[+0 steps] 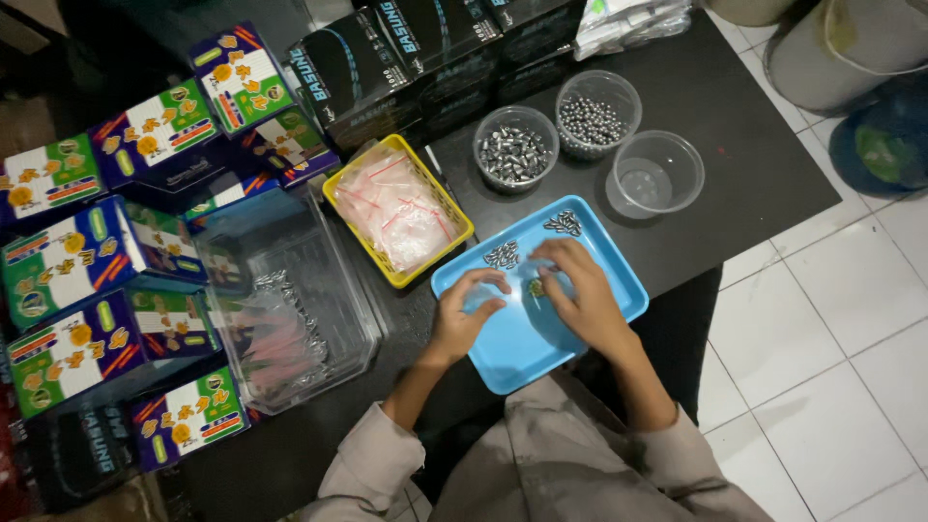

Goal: The person picks small metallic parts from a blue tray and places them into clear plastic bags. They seal each bag and set it aside in a clear container. The process repeats with multiple parts and bags.

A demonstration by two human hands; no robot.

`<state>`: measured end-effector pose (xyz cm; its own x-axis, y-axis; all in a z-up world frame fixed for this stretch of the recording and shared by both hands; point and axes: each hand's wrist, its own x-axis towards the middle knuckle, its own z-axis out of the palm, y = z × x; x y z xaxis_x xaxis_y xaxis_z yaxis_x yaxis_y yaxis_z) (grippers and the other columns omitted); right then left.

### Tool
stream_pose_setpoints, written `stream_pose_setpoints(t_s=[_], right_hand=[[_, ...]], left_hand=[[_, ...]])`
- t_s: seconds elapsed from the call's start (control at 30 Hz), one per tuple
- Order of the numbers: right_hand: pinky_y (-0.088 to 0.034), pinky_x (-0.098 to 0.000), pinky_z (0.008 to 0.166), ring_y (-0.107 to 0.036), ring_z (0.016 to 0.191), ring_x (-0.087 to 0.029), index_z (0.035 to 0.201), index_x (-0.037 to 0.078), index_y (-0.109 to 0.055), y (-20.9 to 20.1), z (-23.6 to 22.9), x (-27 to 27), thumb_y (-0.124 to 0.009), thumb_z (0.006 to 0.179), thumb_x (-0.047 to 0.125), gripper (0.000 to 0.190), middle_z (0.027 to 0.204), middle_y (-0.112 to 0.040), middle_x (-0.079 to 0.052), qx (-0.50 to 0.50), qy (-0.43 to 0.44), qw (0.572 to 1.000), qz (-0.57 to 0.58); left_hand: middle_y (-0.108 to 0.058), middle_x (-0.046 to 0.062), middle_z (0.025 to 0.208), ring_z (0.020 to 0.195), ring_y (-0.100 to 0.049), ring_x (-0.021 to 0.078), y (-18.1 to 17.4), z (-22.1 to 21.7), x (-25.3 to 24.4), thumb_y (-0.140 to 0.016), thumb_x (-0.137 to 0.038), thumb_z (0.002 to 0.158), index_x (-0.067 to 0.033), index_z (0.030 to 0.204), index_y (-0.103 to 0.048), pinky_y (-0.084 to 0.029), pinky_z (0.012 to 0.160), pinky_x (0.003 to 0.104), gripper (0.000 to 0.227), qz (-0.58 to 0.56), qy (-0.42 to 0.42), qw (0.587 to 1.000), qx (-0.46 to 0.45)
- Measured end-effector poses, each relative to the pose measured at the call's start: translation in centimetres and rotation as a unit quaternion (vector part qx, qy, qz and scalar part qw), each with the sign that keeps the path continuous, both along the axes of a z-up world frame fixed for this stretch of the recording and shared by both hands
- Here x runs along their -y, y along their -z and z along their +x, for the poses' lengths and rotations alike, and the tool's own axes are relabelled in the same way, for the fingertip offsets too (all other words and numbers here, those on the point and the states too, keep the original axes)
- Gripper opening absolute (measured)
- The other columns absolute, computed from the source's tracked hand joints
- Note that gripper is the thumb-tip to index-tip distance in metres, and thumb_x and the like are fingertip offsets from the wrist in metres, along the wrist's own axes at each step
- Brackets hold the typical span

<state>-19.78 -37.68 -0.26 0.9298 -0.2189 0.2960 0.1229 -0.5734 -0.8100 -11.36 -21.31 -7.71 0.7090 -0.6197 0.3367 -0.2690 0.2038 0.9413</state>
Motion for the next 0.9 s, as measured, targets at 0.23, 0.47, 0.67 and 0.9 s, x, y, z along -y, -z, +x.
stream_pose_setpoints(t_s=[0.23, 0.47, 0.67, 0.9], right_hand=[[-0.049, -0.0439, 0.084, -0.055, 0.102, -0.038, 0.109, 0.003, -0.055, 4.4, 3.1, -1.4, -0.050, 0.075, -0.008, 0.036, 0.109, -0.053, -0.018, -0.111, -0.002, 0.979, -0.169], [-0.047, -0.0395, 0.086, -0.051, 0.103, -0.035, 0.108, 0.005, -0.055, 6.3, 4.2, -2.4, -0.053, 0.082, 0.007, 0.026, 0.107, -0.051, -0.016, -0.110, 0.015, 0.959, -0.260], [-0.046, -0.0365, 0.086, -0.051, 0.099, -0.034, 0.103, 0.009, -0.054, 10.1, 5.4, -2.9, -0.065, 0.068, 0.005, 0.037, 0.105, -0.050, -0.016, -0.070, 0.029, 0.927, -0.367], [-0.045, -0.0342, 0.085, -0.052, 0.093, -0.032, 0.098, 0.007, -0.055, 10.4, 5.8, -2.9, -0.067, 0.067, 0.003, 0.034, 0.098, -0.053, -0.015, -0.025, -0.003, 0.931, -0.365]], left_hand=[[-0.066, 0.012, 0.083, 0.083, -0.064, 0.0222, 0.8, -0.3, 0.3, -0.062, -0.010, 0.084, 0.0020, 0.106, -0.054, -0.047, 0.083, 0.037, 0.026, -0.047, -0.074, 0.996, -0.018], [-0.065, 0.009, 0.081, 0.080, -0.065, 0.0224, 0.6, 0.0, 0.5, -0.060, -0.006, 0.085, 0.0016, 0.105, -0.054, -0.049, 0.081, 0.035, 0.022, -0.042, -0.120, 0.990, 0.061], [-0.066, 0.011, 0.082, 0.077, -0.066, 0.0230, 1.0, 0.3, 0.4, -0.061, -0.008, 0.085, 0.0027, 0.103, -0.056, -0.052, 0.074, 0.034, 0.022, -0.031, -0.136, 0.988, 0.073], [-0.067, 0.010, 0.080, 0.074, -0.066, 0.0211, 1.2, 0.2, 0.4, -0.061, -0.012, 0.086, 0.0027, 0.103, -0.056, -0.053, 0.072, 0.033, 0.023, -0.029, -0.139, 0.986, 0.091]])
